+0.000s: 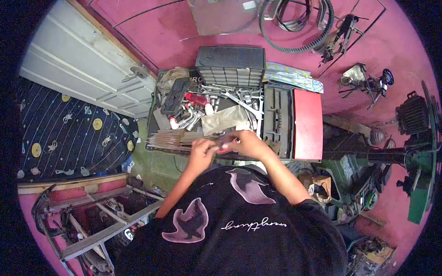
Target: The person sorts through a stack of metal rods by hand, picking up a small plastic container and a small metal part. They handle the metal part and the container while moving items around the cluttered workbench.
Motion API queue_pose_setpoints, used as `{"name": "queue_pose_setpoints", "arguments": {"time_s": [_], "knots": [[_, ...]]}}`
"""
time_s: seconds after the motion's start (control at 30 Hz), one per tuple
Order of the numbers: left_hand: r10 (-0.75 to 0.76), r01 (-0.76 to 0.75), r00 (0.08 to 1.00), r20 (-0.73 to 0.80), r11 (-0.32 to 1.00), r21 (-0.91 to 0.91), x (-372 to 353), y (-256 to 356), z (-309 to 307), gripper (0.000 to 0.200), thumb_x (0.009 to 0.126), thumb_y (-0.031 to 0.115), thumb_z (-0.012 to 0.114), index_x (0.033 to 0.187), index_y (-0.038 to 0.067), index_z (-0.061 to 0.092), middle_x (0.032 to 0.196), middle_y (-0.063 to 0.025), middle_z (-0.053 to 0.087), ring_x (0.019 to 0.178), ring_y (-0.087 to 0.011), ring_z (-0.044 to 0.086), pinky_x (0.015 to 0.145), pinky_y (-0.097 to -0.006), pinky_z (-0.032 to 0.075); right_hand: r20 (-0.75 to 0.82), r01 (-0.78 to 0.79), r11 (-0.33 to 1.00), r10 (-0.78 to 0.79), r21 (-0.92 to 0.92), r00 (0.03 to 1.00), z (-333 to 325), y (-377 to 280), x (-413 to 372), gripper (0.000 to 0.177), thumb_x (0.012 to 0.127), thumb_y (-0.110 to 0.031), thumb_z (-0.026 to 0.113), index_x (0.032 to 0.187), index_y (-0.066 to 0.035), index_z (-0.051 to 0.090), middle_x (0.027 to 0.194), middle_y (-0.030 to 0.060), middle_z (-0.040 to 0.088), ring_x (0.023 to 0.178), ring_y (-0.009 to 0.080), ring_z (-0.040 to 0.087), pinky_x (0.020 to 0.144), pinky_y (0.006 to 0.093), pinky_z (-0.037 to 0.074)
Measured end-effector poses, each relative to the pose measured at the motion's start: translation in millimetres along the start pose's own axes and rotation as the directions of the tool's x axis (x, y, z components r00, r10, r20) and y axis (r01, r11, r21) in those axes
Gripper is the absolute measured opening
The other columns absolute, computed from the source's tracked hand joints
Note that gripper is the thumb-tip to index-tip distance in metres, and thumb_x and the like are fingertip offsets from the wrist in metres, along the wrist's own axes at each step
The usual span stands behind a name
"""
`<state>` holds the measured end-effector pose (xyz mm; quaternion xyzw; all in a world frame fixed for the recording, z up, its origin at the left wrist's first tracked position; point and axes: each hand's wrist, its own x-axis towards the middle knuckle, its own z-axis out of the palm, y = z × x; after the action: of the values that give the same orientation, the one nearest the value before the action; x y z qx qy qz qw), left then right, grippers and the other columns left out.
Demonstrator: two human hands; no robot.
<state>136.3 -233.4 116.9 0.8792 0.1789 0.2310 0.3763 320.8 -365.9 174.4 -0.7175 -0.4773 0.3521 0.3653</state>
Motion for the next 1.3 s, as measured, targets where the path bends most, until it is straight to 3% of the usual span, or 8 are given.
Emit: {"name": "queue_pose_setpoints", "arguments": {"time_s": [0.27,0.4,0.5,0.53,0.6,0.73,1.0,1.3], "knots": [[-0.056,0.059,0.996,0.072,0.997,-0.047,-19.8,-0.4,-10.9,0.014,0.081,0.024,0.073,0.087,0.011,0.071,0.079,-0.0041,0.066,0.082,-0.0227,0.061,0.084,-0.0399,0.037,-0.041,-0.099,0.985,0.106,0.139,0.994,36.4,-1.4,15.1,0.014,0.083,-0.014,0.075,0.086,-0.001,0.073,0.077,0.014,0.072,0.067,0.0198,0.067,0.066,0.0314,0.051],[-0.04,0.035,0.988,0.147,0.999,0.038,-23.2,-13.9,-25.6,0.015,0.082,0.031,0.07,0.086,0.018,0.075,0.075,-0.0005,0.067,0.084,-0.0199,0.06,0.088,-0.0407,0.033,0.193,-0.225,0.82,0.142,0.527,0.971,44.4,17.2,21.0,0.021,0.093,-0.019,0.068,0.089,0.002,0.071,0.076,0.0073,0.07,0.069,0.0178,0.065,0.067,0.0287,0.051],[-0.087,0.074,0.982,0.169,0.994,0.078,-21.1,-28.3,-38.6,0.016,0.081,0.034,0.068,0.083,0.021,0.076,0.073,0.0023,0.068,0.085,-0.0179,0.06,0.089,-0.0406,0.031,0.519,-0.517,-0.041,0.09,0.855,0.85,54.2,25.3,29.4,0.035,0.101,-0.029,0.055,0.102,0.004,0.066,0.082,0.0062,0.069,0.07,0.0147,0.064,0.069,0.0292,0.051],[-0.088,0.076,0.982,0.169,0.994,0.077,-22.9,-35.0,-40.1,0.016,0.081,0.034,0.068,0.083,0.021,0.076,0.073,0.0023,0.068,0.085,-0.0179,0.06,0.089,-0.0406,0.031,0.52,-0.519,-0.042,0.091,0.854,0.849,57.9,25.1,31.5,0.035,0.101,-0.029,0.055,0.102,0.004,0.066,0.082,0.0062,0.069,0.07,0.0147,0.064,0.069,0.0292,0.051],[-0.149,0.117,0.961,0.234,0.983,0.143,-25.4,-49.4,-42.6,0.015,0.081,0.033,0.069,0.084,0.021,0.077,0.076,0.0027,0.07,0.085,-0.0174,0.06,0.089,-0.0409,0.031,0.278,-0.449,0.428,0.406,0.784,0.871,65.9,17.4,38.8,0.036,0.101,-0.032,0.055,0.1,0.002,0.067,0.083,0.0055,0.069,0.071,0.0135,0.062,0.068,0.0284,0.05],[-0.167,0.143,0.96,0.225,0.982,0.12,-25.3,-70.6,-46.6,0.013,0.08,0.032,0.071,0.086,0.023,0.077,0.077,0.0019,0.069,0.084,-0.0171,0.058,0.089,-0.0409,0.031,0.133,-0.157,0.866,0.106,0.474,0.985,81.6,28.6,52.3,0.03,0.091,-0.023,0.071,0.111,-0.001,0.069,0.084,0.0053,0.071,0.074,0.0113,0.062,0.07,0.0276,0.05],[-0.32,0.223,0.935,0.152,0.865,0.45,-7.0,-127.8,-62.2,0.031,0.077,0.041,0.076,0.092,0.014,0.076,0.086,-0.0051,0.071,0.095,-0.0234,0.06,0.086,-0.0455,0.033,-0.161,-0.356,0.932,0.361,0.064,0.918,120.4,64.7,78.4,0.014,0.088,-0.013,0.07,0.095,-0.001,0.075,0.082,0.0083,0.074,0.071,0.0128,0.067,0.068,0.0306,0.052],[-0.376,0.233,0.902,0.212,0.838,0.494,-7.1,-173.3,-36.3,0.023,0.08,0.034,0.073,0.087,0.012,0.075,0.085,-0.0131,0.07,0.083,-0.0327,0.065,0.079,-0.05,0.039,-0.321,-0.454,0.859,0.51,0.235,0.798,161.0,122.5,84.6,0.013,0.085,-0.012,0.072,0.092,-0.001,0.075,0.081,0.0103,0.074,0.071,0.0144,0.069,0.068,0.0309,0.054]]}}
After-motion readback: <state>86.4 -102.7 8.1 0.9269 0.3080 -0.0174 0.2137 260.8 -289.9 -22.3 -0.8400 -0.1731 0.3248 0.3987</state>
